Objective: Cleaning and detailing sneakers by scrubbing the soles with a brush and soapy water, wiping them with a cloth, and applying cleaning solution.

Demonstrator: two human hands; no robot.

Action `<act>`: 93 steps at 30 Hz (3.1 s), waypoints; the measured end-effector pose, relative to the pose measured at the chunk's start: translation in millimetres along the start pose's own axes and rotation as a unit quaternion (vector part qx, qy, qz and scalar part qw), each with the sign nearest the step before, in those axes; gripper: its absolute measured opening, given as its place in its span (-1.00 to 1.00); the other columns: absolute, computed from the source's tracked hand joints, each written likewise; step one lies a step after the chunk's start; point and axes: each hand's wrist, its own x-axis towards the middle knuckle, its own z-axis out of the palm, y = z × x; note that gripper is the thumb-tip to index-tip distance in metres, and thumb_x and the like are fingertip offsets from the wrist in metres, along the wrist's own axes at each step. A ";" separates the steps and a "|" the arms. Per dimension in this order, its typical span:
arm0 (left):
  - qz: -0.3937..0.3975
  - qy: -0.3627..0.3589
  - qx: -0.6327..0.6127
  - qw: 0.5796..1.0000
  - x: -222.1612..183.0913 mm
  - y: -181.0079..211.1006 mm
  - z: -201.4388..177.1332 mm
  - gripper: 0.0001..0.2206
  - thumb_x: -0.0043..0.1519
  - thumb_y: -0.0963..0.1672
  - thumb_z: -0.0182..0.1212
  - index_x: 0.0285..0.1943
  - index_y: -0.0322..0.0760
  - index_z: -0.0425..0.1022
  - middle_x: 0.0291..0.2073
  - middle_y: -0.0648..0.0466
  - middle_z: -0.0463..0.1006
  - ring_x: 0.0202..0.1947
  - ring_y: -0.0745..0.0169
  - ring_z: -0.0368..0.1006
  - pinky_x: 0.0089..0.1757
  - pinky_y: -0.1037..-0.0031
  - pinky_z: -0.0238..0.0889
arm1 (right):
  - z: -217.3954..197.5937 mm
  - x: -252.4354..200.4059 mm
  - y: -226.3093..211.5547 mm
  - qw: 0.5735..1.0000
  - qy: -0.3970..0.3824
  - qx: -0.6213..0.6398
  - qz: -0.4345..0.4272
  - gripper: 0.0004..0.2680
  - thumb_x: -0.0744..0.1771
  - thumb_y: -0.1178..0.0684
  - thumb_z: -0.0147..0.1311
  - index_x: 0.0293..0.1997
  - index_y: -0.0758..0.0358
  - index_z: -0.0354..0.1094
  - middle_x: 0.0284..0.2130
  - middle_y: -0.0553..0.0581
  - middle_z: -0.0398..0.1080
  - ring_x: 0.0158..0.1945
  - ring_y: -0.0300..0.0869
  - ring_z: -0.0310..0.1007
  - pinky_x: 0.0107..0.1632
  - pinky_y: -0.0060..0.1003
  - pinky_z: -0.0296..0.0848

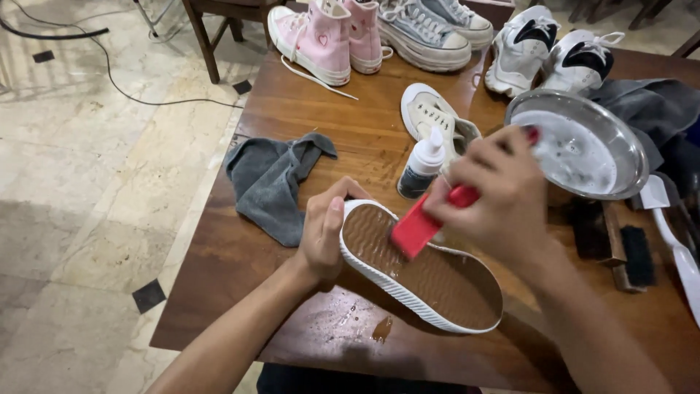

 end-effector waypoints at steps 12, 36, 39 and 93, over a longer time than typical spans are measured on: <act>-0.047 0.003 -0.050 0.998 5.9 -38.1 -14.2 -0.47 0.39 0.08 -0.35 -0.29 -0.30 0.49 -0.39 0.07 0.52 -0.34 0.26 0.40 -0.21 0.43 0.22 | -49.8 -149.9 51.8 0.890 -0.251 -0.021 0.379 -0.79 0.35 -0.15 0.08 -0.13 0.14 0.44 -0.21 0.15 0.33 -0.05 -0.03 0.31 0.12 -0.19 0.23; -0.057 0.046 -0.388 0.919 34.9 -5.1 -94.1 -0.48 0.33 0.10 -0.29 -0.42 -0.39 0.34 -0.53 -0.08 0.43 -0.59 0.21 0.30 -0.46 0.46 0.09 | 156.5 51.7 -86.1 0.908 -0.298 0.200 0.218 -0.43 0.31 -0.15 0.10 0.43 0.32 0.01 0.22 0.48 0.21 0.32 0.34 0.23 0.26 0.30 0.27; -0.053 0.048 -0.465 0.882 38.6 -6.6 -95.6 -0.55 0.30 0.09 -0.17 -0.48 -0.28 0.33 -0.58 0.04 0.35 -0.62 0.27 0.23 -0.47 0.46 0.02 | 190.0 46.9 -76.1 0.917 -0.289 0.178 0.211 -0.77 0.27 -0.17 0.17 -0.04 -0.04 0.49 -0.18 0.12 0.53 0.02 0.11 0.55 0.01 0.02 0.53; -0.001 0.110 -0.122 0.986 23.8 -67.2 -83.6 -0.41 0.40 0.02 -0.42 -0.48 -0.26 0.54 -0.62 0.04 0.49 -0.55 0.31 0.36 -0.35 0.56 0.25 | 113.8 77.4 -59.9 0.972 0.052 0.227 0.021 -0.84 0.43 -0.01 0.03 -0.18 0.26 0.23 -0.39 0.27 0.22 -0.30 0.22 0.41 -0.27 0.01 0.41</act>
